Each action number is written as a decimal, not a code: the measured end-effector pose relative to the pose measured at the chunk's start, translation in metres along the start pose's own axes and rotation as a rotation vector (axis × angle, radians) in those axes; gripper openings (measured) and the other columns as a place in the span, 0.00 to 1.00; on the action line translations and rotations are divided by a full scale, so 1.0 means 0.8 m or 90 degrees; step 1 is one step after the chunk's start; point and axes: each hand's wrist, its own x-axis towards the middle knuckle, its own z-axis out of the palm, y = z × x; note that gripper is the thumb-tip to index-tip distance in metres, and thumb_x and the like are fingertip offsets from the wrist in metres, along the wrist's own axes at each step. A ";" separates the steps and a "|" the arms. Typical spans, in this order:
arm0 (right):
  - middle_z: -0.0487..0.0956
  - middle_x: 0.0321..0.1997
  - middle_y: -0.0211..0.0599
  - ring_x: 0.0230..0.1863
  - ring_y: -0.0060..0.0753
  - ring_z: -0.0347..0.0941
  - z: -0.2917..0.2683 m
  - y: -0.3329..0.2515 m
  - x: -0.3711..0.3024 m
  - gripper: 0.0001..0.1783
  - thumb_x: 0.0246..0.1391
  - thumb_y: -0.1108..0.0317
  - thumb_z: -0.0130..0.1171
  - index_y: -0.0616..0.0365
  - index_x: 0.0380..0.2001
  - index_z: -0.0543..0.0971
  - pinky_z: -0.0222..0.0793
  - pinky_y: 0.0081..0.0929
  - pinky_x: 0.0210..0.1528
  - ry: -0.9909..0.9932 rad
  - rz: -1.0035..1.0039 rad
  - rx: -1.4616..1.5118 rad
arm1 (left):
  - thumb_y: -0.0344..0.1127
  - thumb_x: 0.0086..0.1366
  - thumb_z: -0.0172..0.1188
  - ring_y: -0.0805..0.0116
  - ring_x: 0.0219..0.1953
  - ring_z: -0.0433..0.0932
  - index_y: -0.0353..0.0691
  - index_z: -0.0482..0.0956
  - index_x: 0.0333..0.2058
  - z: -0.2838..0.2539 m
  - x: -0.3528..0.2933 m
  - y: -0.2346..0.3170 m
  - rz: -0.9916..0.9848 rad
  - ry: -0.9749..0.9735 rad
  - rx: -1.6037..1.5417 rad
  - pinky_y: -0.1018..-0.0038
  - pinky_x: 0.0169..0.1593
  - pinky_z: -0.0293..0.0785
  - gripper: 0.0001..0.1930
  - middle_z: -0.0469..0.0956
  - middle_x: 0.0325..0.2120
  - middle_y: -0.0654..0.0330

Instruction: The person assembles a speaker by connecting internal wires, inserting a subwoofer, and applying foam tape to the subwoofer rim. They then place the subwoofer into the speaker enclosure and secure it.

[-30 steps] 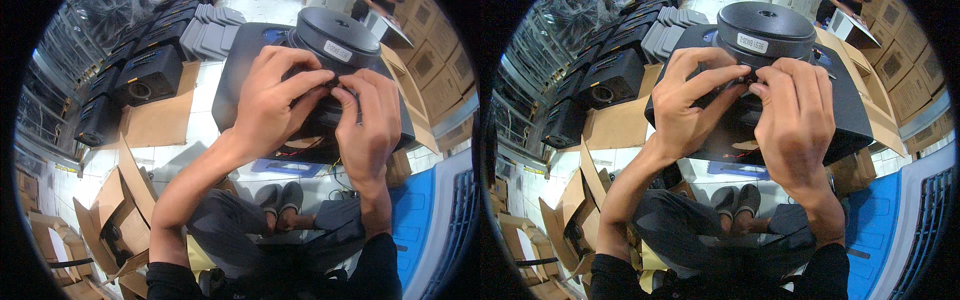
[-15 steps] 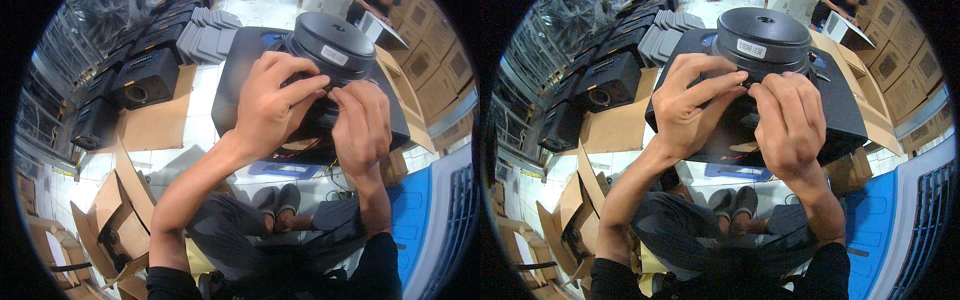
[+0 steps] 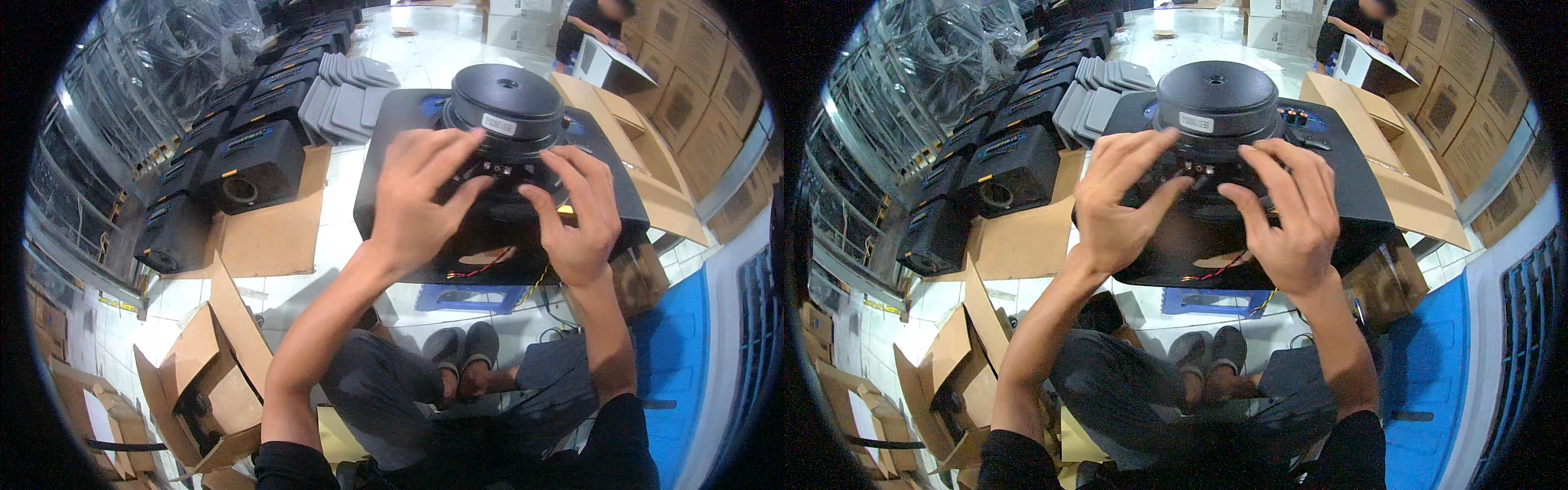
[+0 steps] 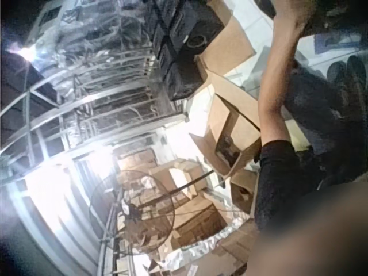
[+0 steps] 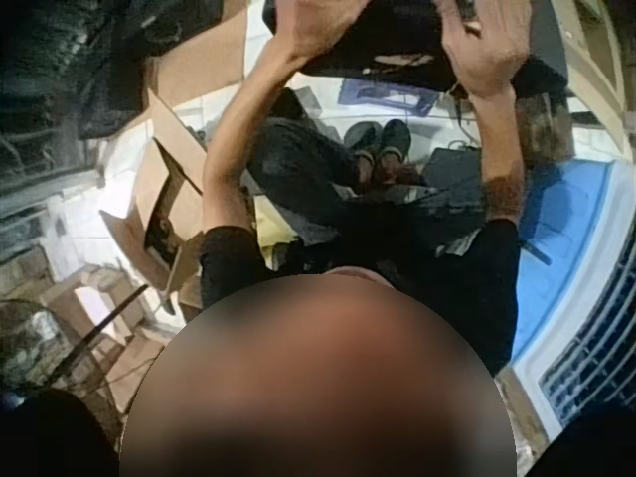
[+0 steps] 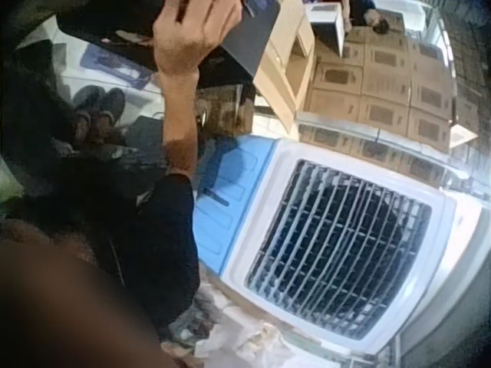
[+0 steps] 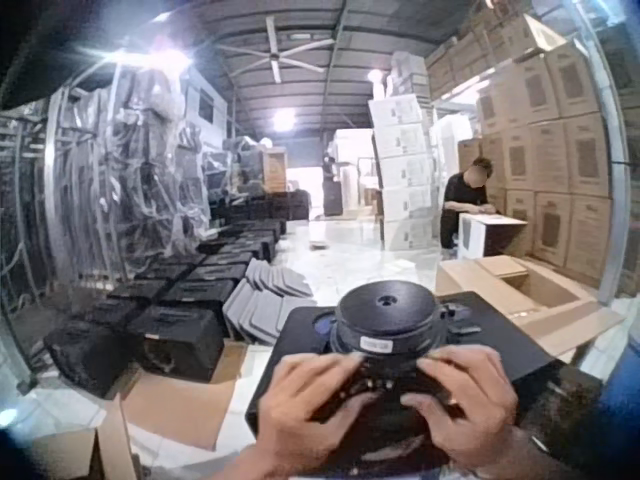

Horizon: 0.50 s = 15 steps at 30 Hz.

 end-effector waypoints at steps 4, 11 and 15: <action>0.81 0.53 0.46 0.54 0.49 0.77 -0.023 0.017 -0.022 0.23 0.49 0.66 0.74 0.63 0.48 0.82 0.68 0.42 0.58 0.001 0.067 -0.043 | 0.32 0.62 0.70 0.59 0.52 0.80 0.34 0.84 0.50 -0.020 0.009 -0.006 -0.207 -0.031 -0.016 0.67 0.60 0.71 0.18 0.83 0.47 0.50; 0.78 0.62 0.47 0.63 0.53 0.72 -0.049 0.054 -0.072 0.32 0.50 0.63 0.74 0.60 0.58 0.79 0.66 0.43 0.66 -0.169 0.088 -0.036 | 0.48 0.65 0.68 0.59 0.57 0.79 0.34 0.78 0.58 -0.015 0.017 -0.043 -0.283 -0.167 -0.085 0.63 0.62 0.70 0.29 0.82 0.52 0.48; 0.77 0.63 0.45 0.65 0.50 0.71 -0.057 0.072 -0.079 0.35 0.48 0.60 0.74 0.61 0.59 0.77 0.62 0.46 0.69 -0.207 0.002 -0.131 | 0.52 0.67 0.67 0.56 0.61 0.75 0.35 0.69 0.66 -0.024 0.027 -0.066 -0.289 -0.278 -0.101 0.64 0.62 0.70 0.37 0.77 0.58 0.45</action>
